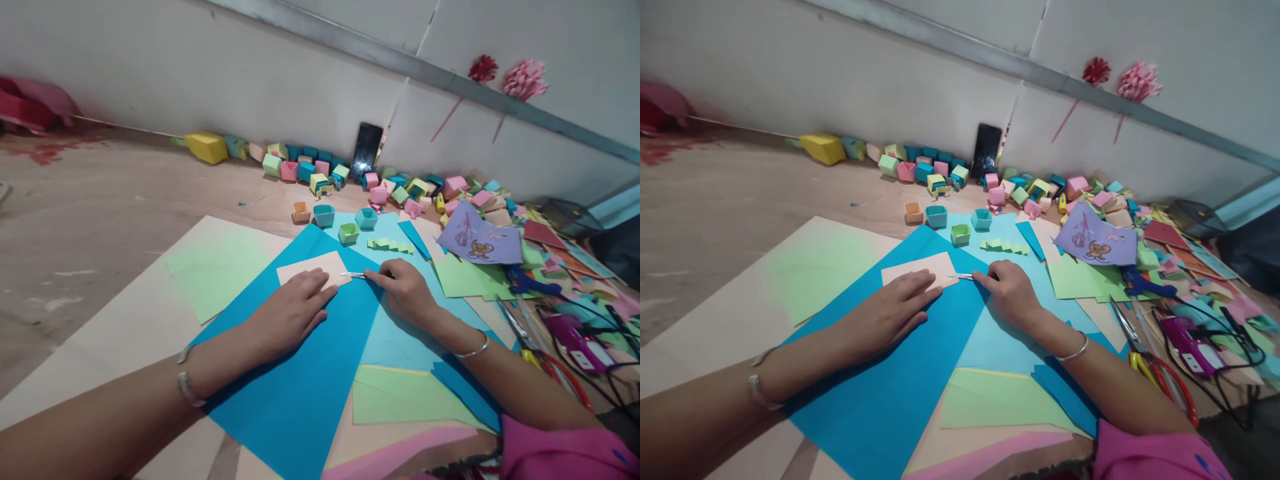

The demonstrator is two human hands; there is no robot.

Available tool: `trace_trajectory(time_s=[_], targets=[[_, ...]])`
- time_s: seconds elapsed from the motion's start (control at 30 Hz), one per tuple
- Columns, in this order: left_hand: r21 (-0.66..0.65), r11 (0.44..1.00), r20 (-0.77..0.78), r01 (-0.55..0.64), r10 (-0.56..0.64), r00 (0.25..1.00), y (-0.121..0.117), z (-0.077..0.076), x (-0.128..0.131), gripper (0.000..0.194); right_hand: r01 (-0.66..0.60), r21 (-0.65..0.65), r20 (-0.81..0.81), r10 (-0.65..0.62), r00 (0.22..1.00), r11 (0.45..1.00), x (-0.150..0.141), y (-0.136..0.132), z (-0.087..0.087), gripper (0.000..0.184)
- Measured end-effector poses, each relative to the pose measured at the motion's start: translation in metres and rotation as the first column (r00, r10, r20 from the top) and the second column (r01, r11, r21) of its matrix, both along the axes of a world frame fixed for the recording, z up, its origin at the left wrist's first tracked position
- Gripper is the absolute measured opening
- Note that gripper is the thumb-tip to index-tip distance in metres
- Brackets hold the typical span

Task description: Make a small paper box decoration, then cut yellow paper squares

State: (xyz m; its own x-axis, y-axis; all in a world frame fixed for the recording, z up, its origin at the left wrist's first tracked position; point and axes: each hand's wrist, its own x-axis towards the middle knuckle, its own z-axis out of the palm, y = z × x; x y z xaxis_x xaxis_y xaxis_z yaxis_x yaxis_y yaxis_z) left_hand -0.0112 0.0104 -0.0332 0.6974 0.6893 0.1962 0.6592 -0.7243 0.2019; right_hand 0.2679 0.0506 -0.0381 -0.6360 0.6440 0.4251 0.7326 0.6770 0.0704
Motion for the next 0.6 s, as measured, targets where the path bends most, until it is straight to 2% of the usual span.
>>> trace_trajectory(time_s=[0.4, 0.5, 0.6], targets=[[-0.014, 1.0, 0.022, 0.002, -0.002, 1.0, 0.001, 0.001, -0.001, 0.044, -0.223, -0.149, -0.231, 0.186, 0.955, 0.963, 0.003, 0.006, 0.0, 0.043], [0.014, 1.0, 0.022, 0.007, -0.007, 1.0, 0.002, -0.002, -0.003, 0.045, -0.231, -0.17, -0.231, 0.189, 0.955, 0.958, 0.001, 0.008, 0.0, 0.041], [0.062, 0.998, 0.043, -0.008, 0.005, 0.999, 0.004, -0.011, -0.008, 0.046, -0.206, -0.189, -0.18, 0.173, 0.968, 0.96, -0.001, 0.014, -0.004, 0.039]])
